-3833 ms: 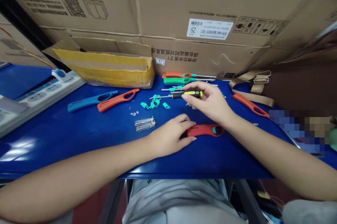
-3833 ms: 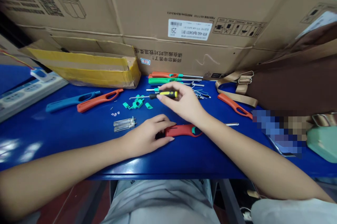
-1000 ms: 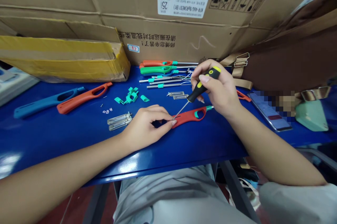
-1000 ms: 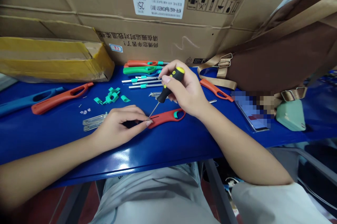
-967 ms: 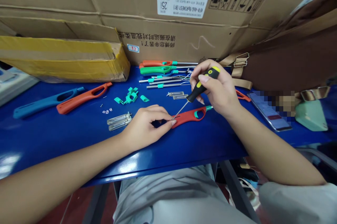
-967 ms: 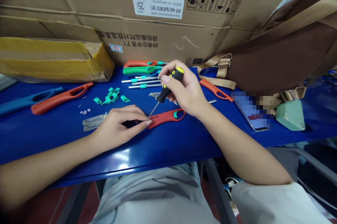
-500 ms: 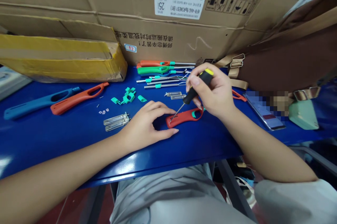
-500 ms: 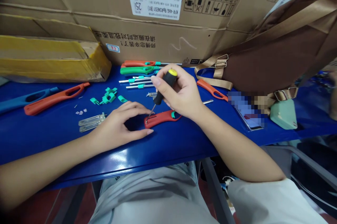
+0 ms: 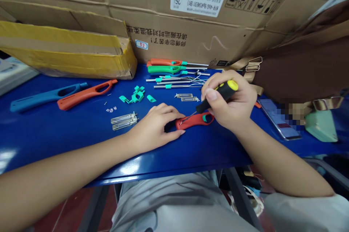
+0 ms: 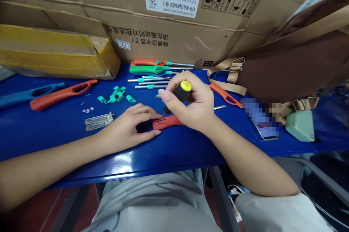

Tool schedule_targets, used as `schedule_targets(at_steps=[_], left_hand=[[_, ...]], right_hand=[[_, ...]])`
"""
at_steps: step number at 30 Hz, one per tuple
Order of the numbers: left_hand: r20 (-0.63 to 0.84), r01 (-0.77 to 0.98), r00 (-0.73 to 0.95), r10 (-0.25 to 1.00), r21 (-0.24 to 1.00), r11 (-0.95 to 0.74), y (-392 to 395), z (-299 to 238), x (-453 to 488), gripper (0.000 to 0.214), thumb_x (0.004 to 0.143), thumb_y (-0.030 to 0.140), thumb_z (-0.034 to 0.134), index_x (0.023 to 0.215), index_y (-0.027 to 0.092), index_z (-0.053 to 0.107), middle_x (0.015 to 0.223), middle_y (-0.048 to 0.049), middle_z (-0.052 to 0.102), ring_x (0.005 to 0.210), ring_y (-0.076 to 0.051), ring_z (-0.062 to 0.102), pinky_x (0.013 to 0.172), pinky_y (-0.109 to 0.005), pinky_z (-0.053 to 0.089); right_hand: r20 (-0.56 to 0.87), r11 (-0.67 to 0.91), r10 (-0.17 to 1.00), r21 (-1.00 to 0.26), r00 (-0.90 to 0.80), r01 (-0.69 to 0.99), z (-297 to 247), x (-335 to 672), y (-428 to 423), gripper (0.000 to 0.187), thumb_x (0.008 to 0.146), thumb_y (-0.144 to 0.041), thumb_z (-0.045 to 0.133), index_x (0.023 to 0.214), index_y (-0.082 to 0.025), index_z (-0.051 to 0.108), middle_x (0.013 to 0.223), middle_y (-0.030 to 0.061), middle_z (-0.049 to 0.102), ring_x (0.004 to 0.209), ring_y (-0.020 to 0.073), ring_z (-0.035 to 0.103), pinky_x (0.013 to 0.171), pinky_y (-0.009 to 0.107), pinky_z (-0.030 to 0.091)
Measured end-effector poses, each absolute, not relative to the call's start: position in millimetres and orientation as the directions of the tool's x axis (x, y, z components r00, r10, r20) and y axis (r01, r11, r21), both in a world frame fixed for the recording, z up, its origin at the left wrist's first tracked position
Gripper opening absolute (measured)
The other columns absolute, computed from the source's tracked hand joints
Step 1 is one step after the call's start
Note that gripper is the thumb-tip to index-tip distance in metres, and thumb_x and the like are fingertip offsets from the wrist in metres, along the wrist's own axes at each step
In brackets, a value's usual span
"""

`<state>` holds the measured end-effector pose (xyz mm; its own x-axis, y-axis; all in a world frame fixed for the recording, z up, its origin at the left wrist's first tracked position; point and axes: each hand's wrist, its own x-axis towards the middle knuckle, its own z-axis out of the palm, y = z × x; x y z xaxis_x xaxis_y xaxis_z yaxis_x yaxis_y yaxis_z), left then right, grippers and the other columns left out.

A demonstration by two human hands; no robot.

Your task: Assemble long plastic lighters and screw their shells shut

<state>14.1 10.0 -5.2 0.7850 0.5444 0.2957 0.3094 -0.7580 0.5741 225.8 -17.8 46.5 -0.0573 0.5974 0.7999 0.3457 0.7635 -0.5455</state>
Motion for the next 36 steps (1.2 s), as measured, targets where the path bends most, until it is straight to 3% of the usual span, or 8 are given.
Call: schedule_targets(at_steps=[5,15,18,22,27,29,33,36], left_hand=[[0.29,0.309,0.787,0.545,0.579,-0.755,9.0,-3.5,12.9,0.034,0.091,0.033,0.072,0.121,0.017,0.07,0.112,-0.0062,0.071,0.102,-0.022,0.06,0.097,-0.041,0.047],[0.304,0.299,0.791,0.53,0.563,-0.77,10.4,-6.0,13.1,0.032,0.092,0.033,0.07,0.121,0.018,0.07,0.112,-0.0057,0.07,0.102,-0.023,0.059,0.097,-0.041,0.048],[0.31,0.297,0.789,0.53,0.562,-0.772,10.4,-6.6,12.8,0.033,0.092,0.033,0.071,0.122,0.018,0.069,0.112,-0.0058,0.07,0.103,-0.023,0.059,0.098,-0.042,0.048],[0.309,0.301,0.787,0.533,0.562,-0.771,10.9,-6.9,13.2,0.032,0.092,0.033,0.071,0.121,0.018,0.069,0.111,-0.0056,0.069,0.103,-0.023,0.059,0.098,-0.043,0.048],[0.297,0.308,0.795,0.528,0.553,-0.774,10.7,-6.2,13.3,0.033,0.093,0.034,0.071,0.122,0.019,0.068,0.113,-0.0055,0.069,0.103,-0.023,0.059,0.098,-0.043,0.047],[0.296,0.308,0.796,0.528,0.554,-0.774,10.4,-6.2,13.2,0.033,0.092,0.033,0.071,0.122,0.019,0.068,0.112,-0.0056,0.069,0.103,-0.023,0.059,0.098,-0.043,0.047],[0.312,0.308,0.789,0.529,0.544,-0.781,10.7,-6.9,13.5,0.035,0.092,0.032,0.071,0.123,0.018,0.068,0.114,-0.007,0.069,0.105,-0.025,0.06,0.098,-0.043,0.047],[0.306,0.303,0.794,0.525,0.55,-0.778,11.3,-6.8,14.0,0.034,0.092,0.032,0.071,0.123,0.018,0.068,0.113,-0.0069,0.069,0.104,-0.024,0.059,0.098,-0.043,0.047]], right_hand=[[0.838,0.812,0.536,-0.476,-0.106,0.339,44.5,225.9,-15.9,0.015,0.092,-0.032,0.07,0.082,-0.024,0.062,0.07,-0.0012,0.062,0.06,0.0145,0.06,0.054,0.031,0.047],[0.803,0.784,0.579,-0.502,-0.14,0.365,44.2,222.7,-17.8,0.012,0.092,-0.029,0.068,0.085,-0.023,0.061,0.072,-0.0019,0.062,0.062,0.0128,0.061,0.055,0.028,0.051],[0.814,0.776,0.569,-0.484,-0.118,0.405,44.1,221.2,-16.1,0.01,0.091,-0.028,0.07,0.096,-0.024,0.063,0.079,-0.0021,0.064,0.064,0.0118,0.062,0.058,0.027,0.054],[0.826,0.802,0.546,-0.466,-0.142,0.373,42.6,221.9,-17.3,0.026,0.09,-0.023,0.072,0.114,-0.022,0.062,0.101,0.0008,0.065,0.071,0.0102,0.065,0.062,0.026,0.056],[0.667,0.734,0.679,-0.616,-0.306,0.286,46.8,228.5,-24.7,0.039,0.097,-0.021,0.055,0.136,-0.023,0.053,0.107,0.0054,0.069,0.083,0.0155,0.07,0.051,0.025,0.054],[0.672,0.742,0.669,-0.581,-0.317,0.335,48.5,230.4,-24.9,0.04,0.096,-0.021,0.058,0.135,-0.025,0.055,0.106,0.005,0.071,0.079,0.0159,0.069,0.056,0.028,0.057],[0.806,0.798,0.532,-0.375,-0.259,0.471,46.6,232.0,-21.0,0.038,0.084,-0.025,0.078,0.119,-0.023,0.064,0.108,0.0045,0.073,0.069,0.0142,0.066,0.056,0.029,0.056],[0.798,0.8,0.541,-0.391,-0.265,0.456,44.4,232.9,-20.5,0.039,0.094,-0.03,0.066,0.132,-0.021,0.06,0.11,0.0058,0.073,0.069,0.0137,0.066,0.055,0.029,0.056]])
